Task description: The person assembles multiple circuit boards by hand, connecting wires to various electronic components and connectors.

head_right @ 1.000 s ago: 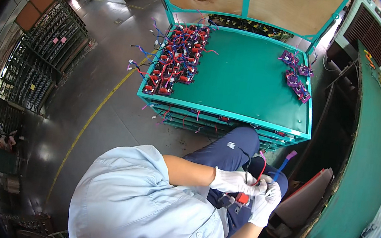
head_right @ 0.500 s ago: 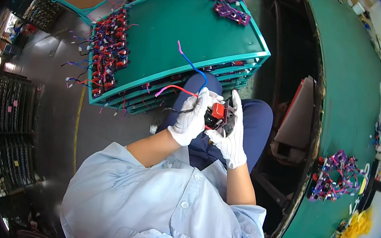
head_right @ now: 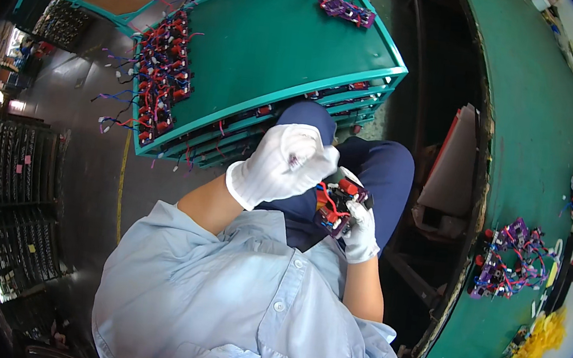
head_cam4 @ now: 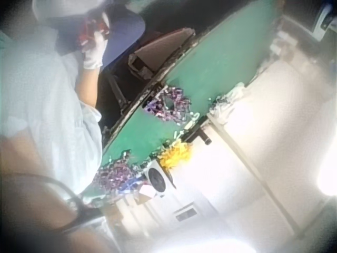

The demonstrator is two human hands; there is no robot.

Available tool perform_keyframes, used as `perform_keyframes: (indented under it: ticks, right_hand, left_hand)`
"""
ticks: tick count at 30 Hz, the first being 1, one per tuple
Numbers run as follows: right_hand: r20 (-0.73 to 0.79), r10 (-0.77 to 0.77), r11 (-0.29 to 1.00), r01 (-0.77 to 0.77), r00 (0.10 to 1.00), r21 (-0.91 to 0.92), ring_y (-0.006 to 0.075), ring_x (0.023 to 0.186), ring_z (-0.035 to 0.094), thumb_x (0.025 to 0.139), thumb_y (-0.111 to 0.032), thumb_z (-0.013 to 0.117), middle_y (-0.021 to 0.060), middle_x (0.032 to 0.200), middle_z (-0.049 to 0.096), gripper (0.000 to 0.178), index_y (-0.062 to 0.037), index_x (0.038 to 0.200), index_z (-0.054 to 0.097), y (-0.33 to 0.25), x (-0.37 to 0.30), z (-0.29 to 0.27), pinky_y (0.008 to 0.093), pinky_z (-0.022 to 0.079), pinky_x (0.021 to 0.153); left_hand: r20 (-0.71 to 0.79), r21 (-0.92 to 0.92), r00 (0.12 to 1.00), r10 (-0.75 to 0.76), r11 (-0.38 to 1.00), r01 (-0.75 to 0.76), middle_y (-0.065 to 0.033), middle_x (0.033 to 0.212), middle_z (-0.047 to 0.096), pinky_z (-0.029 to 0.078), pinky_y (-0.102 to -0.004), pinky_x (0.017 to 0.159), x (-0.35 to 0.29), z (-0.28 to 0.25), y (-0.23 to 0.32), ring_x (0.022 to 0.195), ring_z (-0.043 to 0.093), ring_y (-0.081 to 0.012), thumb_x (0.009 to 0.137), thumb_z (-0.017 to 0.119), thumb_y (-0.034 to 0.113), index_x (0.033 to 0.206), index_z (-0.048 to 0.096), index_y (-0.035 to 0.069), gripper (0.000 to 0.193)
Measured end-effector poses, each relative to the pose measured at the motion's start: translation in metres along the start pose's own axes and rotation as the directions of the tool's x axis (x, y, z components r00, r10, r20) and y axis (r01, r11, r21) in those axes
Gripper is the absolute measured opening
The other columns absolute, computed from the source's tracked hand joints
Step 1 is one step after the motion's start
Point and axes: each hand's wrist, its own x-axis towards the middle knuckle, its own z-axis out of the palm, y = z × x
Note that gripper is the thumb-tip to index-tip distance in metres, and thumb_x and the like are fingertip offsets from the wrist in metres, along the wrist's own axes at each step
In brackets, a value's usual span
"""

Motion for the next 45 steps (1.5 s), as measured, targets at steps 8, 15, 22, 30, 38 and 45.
perform_keyframes:
  ticks: [8, 15, 22, 30, 38, 45]
  right_hand:
    - [-0.058, -0.054, 0.999, 0.054, 0.997, -0.003, 0.0183, 0.086, 0.056, 0.078, -0.046, 0.058, 0.0066, 0.103, 0.056, 0.056, -0.007, 0.116, 0.044, 0.033, 0.012, -0.032, 0.0308, 0.047, 0.08]
    - [0.075, -0.072, 0.997, 0.075, 0.995, -0.033, 0.0161, 0.086, 0.057, 0.085, -0.023, 0.053, 0.0077, 0.1, 0.058, 0.039, -0.0009, 0.116, 0.046, 0.031, 0.016, -0.017, 0.0259, 0.047, 0.075]
    - [0.01, -0.06, 0.998, 0.06, 0.998, -0.036, 0.0199, 0.102, 0.054, 0.071, -0.02, 0.059, 0.0106, 0.113, 0.053, 0.063, -0.0002, 0.126, 0.036, -0.003, -0.002, 0.021, 0.0318, 0.043, 0.09]
    - [0.165, -0.143, 0.99, 0.144, 0.976, 0.003, 0.0185, 0.112, 0.047, 0.072, -0.021, 0.061, 0.0106, 0.122, 0.047, 0.065, 0.001, 0.127, 0.034, 0.018, 0.011, 0.025, 0.0306, 0.036, 0.096]
    - [0.104, 0.064, 0.994, -0.073, 0.992, 0.081, 0.0159, 0.099, 0.053, 0.074, -0.017, 0.059, 0.0084, 0.112, 0.052, 0.06, -0.0015, 0.127, 0.035, 0.032, 0.009, 0.011, 0.0328, 0.047, 0.083]
    - [0.134, 0.212, 0.96, -0.232, 0.968, 0.154, 0.0152, 0.089, 0.056, 0.074, -0.025, 0.063, 0.0107, 0.107, 0.055, 0.066, -0.0027, 0.129, 0.034, 0.01, -0.002, 0.019, 0.0296, 0.05, 0.074]
  left_hand:
    - [0.228, -0.447, 0.969, -0.1, 0.873, 0.196, -0.015, 0.111, 0.049, 0.046, -0.0247, 0.067, -0.001, 0.017, 0.021, 0.072, 0.056, -0.0132, 0.071, 0.066, 0.0, 0.118, 0.042, 0.001, 0.052]
    - [0.238, -0.551, 0.965, -0.105, 0.804, 0.224, -0.0222, 0.123, 0.041, 0.046, -0.0281, 0.076, -0.007, 0.017, 0.035, 0.088, 0.054, -0.0205, 0.069, 0.066, -0.001, 0.138, -0.002, 0.002, 0.097]
    - [0.14, -0.424, 0.975, 0.174, 0.9, -0.1, -0.029, 0.123, 0.038, 0.045, -0.0356, 0.084, -0.01, 0.018, 0.03, 0.105, 0.051, -0.032, 0.054, 0.076, 0.03, 0.136, -0.006, -0.001, 0.12]
    - [0.199, -0.253, 0.976, 0.083, 0.967, -0.03, -0.032, 0.121, 0.036, 0.039, -0.0408, 0.091, -0.008, 0.008, 0.026, 0.111, 0.045, -0.0366, 0.035, 0.074, 0.062, 0.136, -0.006, 0.0, 0.143]
    - [0.068, -0.676, 0.783, -0.618, 0.549, 0.492, -0.0193, 0.112, 0.046, 0.05, -0.023, 0.061, 0.006, 0.012, 0.042, 0.075, 0.056, -0.0125, 0.076, 0.059, 0.048, 0.139, -0.004, 0.01, 0.097]
    - [-0.071, -0.763, 0.819, -0.569, 0.56, 0.323, -0.0229, 0.114, 0.045, 0.045, -0.0214, 0.041, 0.015, 0.007, 0.032, 0.054, 0.055, -0.0121, 0.087, 0.032, 0.055, 0.138, 0.015, 0.013, 0.068]
